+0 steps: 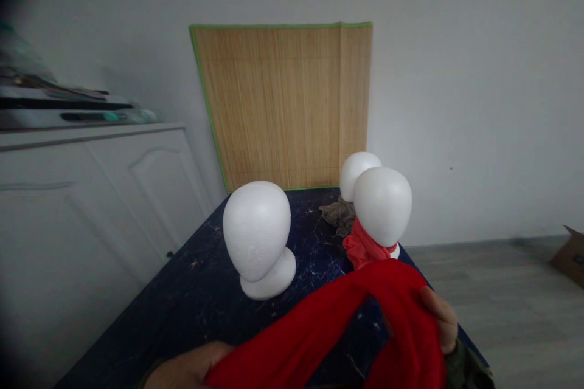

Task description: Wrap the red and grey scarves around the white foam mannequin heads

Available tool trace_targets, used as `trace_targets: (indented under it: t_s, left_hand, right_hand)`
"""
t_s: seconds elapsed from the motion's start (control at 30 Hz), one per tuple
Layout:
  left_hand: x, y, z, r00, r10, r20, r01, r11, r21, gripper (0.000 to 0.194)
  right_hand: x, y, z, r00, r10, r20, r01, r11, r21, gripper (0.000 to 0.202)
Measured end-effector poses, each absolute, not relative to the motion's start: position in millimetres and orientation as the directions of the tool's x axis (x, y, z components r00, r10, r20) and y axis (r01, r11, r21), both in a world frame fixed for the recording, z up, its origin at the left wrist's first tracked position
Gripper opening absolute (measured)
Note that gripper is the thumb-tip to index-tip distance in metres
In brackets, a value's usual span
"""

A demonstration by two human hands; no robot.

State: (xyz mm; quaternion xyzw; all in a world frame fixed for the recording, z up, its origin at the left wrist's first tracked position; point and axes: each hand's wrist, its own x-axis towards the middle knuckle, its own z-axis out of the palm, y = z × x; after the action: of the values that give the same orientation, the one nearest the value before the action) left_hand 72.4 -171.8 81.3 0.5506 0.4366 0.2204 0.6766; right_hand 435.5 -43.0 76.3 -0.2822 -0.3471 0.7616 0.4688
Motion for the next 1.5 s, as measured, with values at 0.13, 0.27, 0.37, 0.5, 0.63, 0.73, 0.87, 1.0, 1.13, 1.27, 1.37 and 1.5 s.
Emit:
trace_targets:
  t_s: [0.13, 0.27, 0.37, 0.5, 0.63, 0.73, 0.87, 1.0, 1.13, 1.27, 1.37, 1.5]
  left_hand:
    - [56.6, -172.6, 85.9, 0.142, 0.964, -0.226, 0.089, 0.215, 0.973, 0.041]
    - [40.7, -171.1, 77.4, -0.239, 0.962, -0.129, -0.023, 0.127, 0.992, 0.05]
    - [33.5, -172.4, 77.3, -0.319, 0.937, -0.141, -0.099, 0.115, 0.988, 0.058]
    - [32.6, -174.8, 82.9, -0.413, 0.908, -0.068, 0.145, 0.14, 0.979, 0.052]
    - [37.8, -174.0, 84.9, -0.322, 0.94, 0.115, 0.36, 0.01, 0.933, 0.038]
    - [37.1, -173.4, 85.6, -0.194, 0.966, 0.17, 0.402, -0.08, 0.912, 0.031]
    - [27.9, -174.9, 84.6, -0.169, 0.97, 0.173, 0.429, -0.086, 0.899, 0.025]
    - [37.0, -172.2, 79.7, -0.122, 0.974, 0.189, 0.419, -0.122, 0.9, 0.023]
    - [91.2, -156.6, 72.3, 0.067, 0.971, 0.229, 0.334, -0.238, 0.912, 0.041]
    - [157.4, -133.1, 62.9, 0.188, 0.95, 0.249, 0.286, -0.296, 0.911, 0.07]
    - [177.5, -121.9, 57.9, 0.128, 0.967, 0.219, 0.343, -0.25, 0.906, 0.037]
    - [153.6, -123.7, 62.7, 0.022, 0.974, 0.226, 0.392, -0.217, 0.894, 0.035]
  right_hand:
    - [414.2, -36.5, 90.3, -0.407, 0.896, -0.179, -0.595, -0.409, -0.692, 0.023]
    - [403.0, -34.6, 97.8, -0.507, 0.845, -0.172, -0.584, -0.483, -0.652, 0.022]
    - [402.9, -32.6, 94.1, -0.56, 0.817, -0.142, -0.523, -0.48, -0.704, 0.018]
    - [401.2, -32.9, 94.7, -0.546, 0.822, -0.163, -0.49, -0.472, -0.733, 0.017]
    - [397.5, -33.7, 97.4, -0.568, 0.797, -0.204, -0.477, -0.522, -0.707, 0.016]
    - [397.5, -32.4, 94.8, -0.588, 0.781, -0.209, -0.47, -0.541, -0.697, 0.017]
    - [398.3, -31.5, 94.0, -0.574, 0.794, -0.202, -0.478, -0.525, -0.705, 0.017]
    - [389.5, -37.7, 102.2, -0.65, 0.728, -0.22, -0.427, -0.589, -0.686, 0.016]
    - [367.7, -49.7, 109.5, -0.754, 0.63, -0.187, -0.359, -0.633, -0.686, 0.015]
    - [349.7, -60.1, 114.7, -0.782, 0.612, -0.117, -0.337, -0.574, -0.746, 0.025]
    - [349.9, -63.4, 120.4, -0.755, 0.647, -0.108, -0.345, -0.532, -0.773, 0.028]
    - [367.1, -59.7, 124.4, -0.685, 0.716, -0.136, -0.373, -0.505, -0.778, 0.024]
